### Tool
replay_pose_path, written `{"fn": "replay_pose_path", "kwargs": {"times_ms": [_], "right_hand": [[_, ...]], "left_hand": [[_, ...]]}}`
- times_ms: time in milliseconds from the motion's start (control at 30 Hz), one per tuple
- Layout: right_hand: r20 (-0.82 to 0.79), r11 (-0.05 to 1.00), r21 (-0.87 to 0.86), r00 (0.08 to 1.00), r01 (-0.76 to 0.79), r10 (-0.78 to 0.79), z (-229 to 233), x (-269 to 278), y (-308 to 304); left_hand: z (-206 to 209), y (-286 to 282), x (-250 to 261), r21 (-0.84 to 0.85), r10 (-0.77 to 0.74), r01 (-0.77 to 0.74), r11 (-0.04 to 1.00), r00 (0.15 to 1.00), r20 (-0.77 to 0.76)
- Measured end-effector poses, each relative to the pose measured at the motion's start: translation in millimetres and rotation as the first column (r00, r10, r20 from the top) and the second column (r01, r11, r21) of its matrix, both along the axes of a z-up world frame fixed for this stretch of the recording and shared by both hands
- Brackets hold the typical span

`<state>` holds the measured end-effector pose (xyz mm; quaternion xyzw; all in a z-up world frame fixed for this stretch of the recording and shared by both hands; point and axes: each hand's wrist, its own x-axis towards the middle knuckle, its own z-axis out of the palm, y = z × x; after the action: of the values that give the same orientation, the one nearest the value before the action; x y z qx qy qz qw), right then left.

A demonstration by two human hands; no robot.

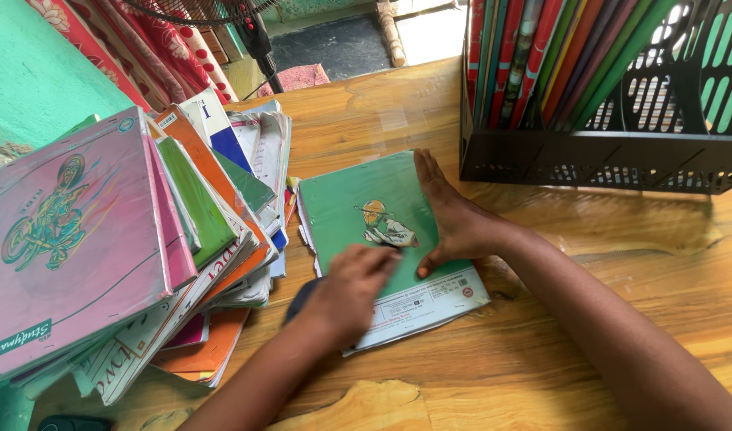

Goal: The person wipes the covers of several notebooks using a cloth and then places them into a black plastic organizer rack.

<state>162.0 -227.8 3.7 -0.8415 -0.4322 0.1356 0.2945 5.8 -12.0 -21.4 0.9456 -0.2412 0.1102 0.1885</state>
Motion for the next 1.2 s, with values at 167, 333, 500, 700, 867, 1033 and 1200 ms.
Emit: {"fn": "replay_pose_path", "kwargs": {"times_ms": [167,333,500,700,867,1033,1200], "right_hand": [[0.006,1.0,-0.031,1.0,0.006,-0.006,-4,0,3],[0.029,0.999,-0.031,0.999,0.03,-0.029,-10,6,1],[0.072,0.999,-0.023,0.997,0.025,-0.024,-16,11,-3],[0.109,0.988,-0.152,0.994,0.019,-0.002,-2,5,-3],[0.112,0.787,-0.547,0.956,0.286,-0.27,30,-21,12],[0.23,0.784,-0.438,0.898,0.439,-0.374,41,-57,27],[0.086,0.814,-0.345,0.879,0.467,-0.468,49,-51,24]], "left_hand": [[-10,28,18,0.133,0.26,-0.268,0.954,0.963,0.07],[-21,15,70,0.108,0.356,-0.366,0.924,0.929,0.103],[-9,8,56,0.002,0.197,-0.197,0.98,0.98,-0.006],[8,23,13,-0.322,-0.033,0.017,0.947,0.999,-0.044],[5,32,9,-0.31,0.174,-0.14,0.94,0.981,0.087],[3,31,13,-0.222,0.237,-0.213,0.951,0.968,0.086],[0,32,14,-0.183,0.241,-0.228,0.956,0.969,0.051]]}}
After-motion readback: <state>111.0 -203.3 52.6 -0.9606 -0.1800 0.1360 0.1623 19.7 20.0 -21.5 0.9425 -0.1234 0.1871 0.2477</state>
